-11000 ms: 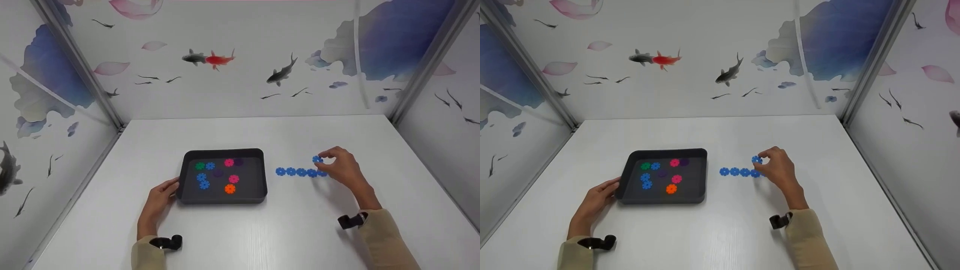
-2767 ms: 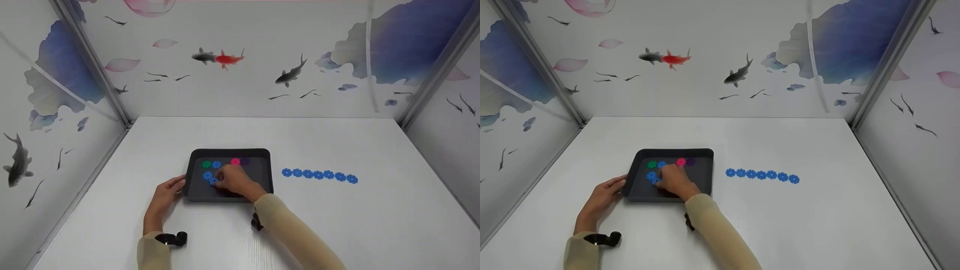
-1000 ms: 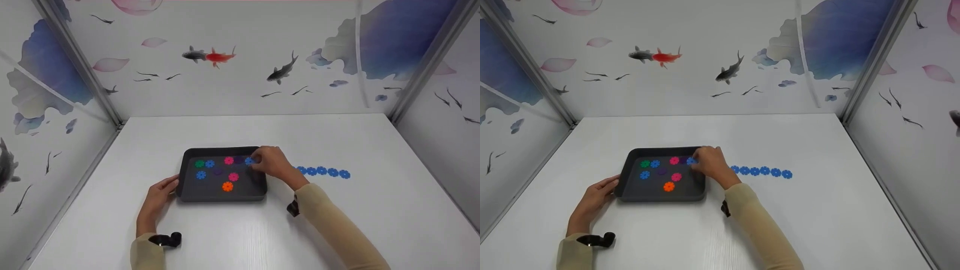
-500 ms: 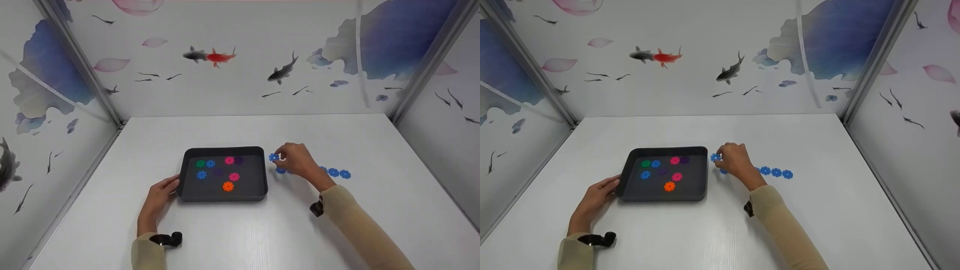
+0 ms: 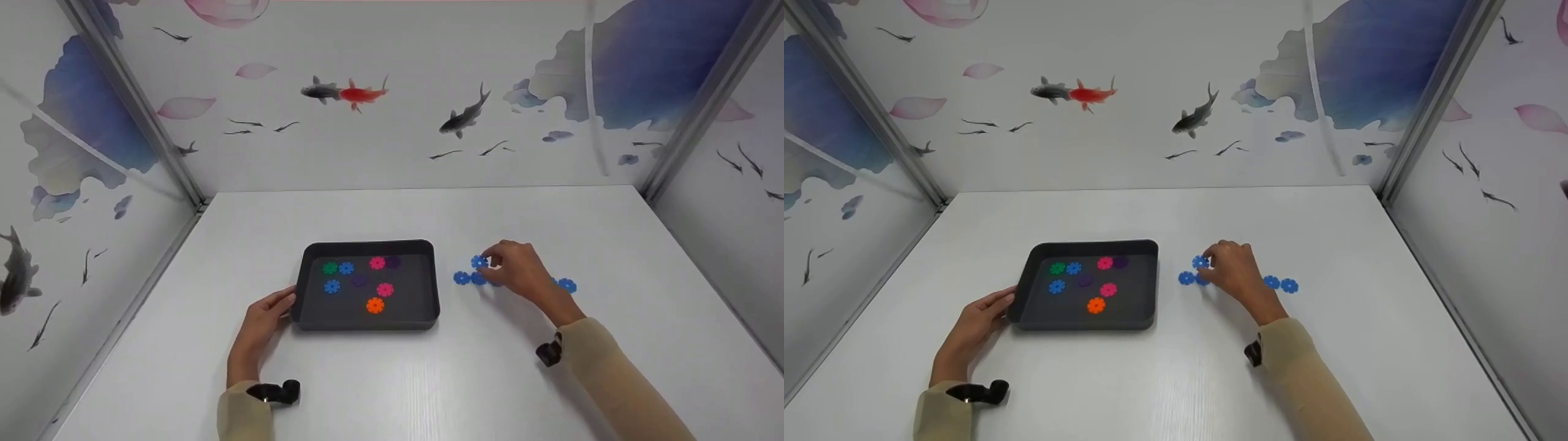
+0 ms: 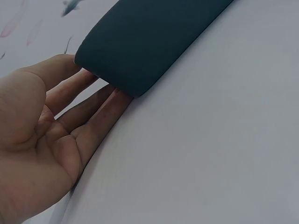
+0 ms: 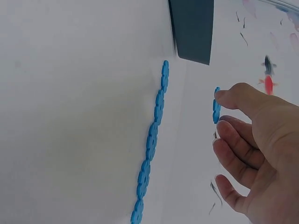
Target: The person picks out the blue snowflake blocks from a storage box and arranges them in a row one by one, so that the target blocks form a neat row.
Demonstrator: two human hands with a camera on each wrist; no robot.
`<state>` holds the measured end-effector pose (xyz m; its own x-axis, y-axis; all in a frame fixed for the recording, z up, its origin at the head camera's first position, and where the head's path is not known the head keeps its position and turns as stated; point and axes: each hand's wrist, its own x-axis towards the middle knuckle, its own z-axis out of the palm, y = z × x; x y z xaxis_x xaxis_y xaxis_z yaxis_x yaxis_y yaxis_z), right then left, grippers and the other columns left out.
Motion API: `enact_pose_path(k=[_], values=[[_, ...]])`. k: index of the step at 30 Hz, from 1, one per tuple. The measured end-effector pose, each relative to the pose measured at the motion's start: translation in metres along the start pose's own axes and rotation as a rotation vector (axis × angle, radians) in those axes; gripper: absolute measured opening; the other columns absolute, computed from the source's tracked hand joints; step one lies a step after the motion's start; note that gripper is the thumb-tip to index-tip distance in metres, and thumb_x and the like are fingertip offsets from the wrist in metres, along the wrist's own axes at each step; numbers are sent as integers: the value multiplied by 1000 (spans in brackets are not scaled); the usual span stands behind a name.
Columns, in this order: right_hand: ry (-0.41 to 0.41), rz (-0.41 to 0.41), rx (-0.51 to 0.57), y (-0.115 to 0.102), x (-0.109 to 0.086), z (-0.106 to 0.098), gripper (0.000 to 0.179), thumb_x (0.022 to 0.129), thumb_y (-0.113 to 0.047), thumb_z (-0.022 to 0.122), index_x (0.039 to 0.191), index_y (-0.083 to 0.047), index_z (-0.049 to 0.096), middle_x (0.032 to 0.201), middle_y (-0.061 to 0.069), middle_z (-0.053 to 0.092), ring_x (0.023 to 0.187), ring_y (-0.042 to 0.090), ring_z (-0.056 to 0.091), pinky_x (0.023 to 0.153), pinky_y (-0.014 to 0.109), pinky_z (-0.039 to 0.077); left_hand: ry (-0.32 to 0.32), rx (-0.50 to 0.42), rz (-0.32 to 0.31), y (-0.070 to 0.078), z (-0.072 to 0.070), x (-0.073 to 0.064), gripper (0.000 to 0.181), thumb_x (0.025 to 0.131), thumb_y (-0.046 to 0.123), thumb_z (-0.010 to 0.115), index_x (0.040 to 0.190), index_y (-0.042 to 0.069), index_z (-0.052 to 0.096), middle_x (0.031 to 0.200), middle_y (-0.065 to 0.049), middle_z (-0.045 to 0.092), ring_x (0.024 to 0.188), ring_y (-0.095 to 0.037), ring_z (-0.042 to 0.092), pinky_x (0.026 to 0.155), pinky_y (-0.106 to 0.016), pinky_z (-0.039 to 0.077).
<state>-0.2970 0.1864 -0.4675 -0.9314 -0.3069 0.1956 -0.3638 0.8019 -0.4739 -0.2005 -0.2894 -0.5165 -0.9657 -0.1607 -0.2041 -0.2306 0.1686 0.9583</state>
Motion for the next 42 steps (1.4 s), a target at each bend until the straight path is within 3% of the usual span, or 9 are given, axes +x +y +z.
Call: enact_pose_path(k=[6, 18, 26, 37, 42], values=[[71, -54, -42, 18, -12, -7, 27, 84, -17, 79, 106, -2, 76, 87, 11, 70, 79, 22, 61, 71, 36, 56, -2, 7, 1, -1, 0, 1, 47, 102, 33, 59, 143, 11, 56, 150, -12, 53, 137, -28, 53, 115, -42, 44], [31, 55, -41, 53, -35, -27, 31, 87, -20, 77, 111, -1, 73, 91, 12, 69, 83, 24, 59, 69, 28, 52, 3, 3, -11, -2, 0, 0, 48, 100, 34, 62, 143, 12, 57, 150, -12, 54, 136, -29, 54, 116, -44, 43], [61, 60, -92, 76, -48, -43, 31, 86, -19, 78, 109, 1, 73, 89, 15, 69, 80, 25, 59, 65, 28, 51, 5, 12, -5, -2, -1, 1, 49, 100, 35, 62, 143, 12, 57, 151, -11, 52, 138, -29, 52, 117, -44, 42], [40, 190, -77, 105, -70, -58, 38, 89, -23, 75, 115, 4, 69, 91, 17, 67, 81, 27, 58, 62, 25, 48, -20, -77, -11, 0, 1, 0, 46, 103, 26, 58, 145, 8, 53, 153, -15, 49, 140, -31, 49, 119, -44, 40], [11, 248, -66, 117, -76, -62, 41, 90, -25, 73, 116, 6, 67, 92, 17, 67, 81, 26, 58, 62, 24, 48, -19, -74, -5, -1, 1, 0, 47, 103, 27, 59, 145, 8, 53, 153, -15, 49, 140, -31, 49, 119, -45, 39]])
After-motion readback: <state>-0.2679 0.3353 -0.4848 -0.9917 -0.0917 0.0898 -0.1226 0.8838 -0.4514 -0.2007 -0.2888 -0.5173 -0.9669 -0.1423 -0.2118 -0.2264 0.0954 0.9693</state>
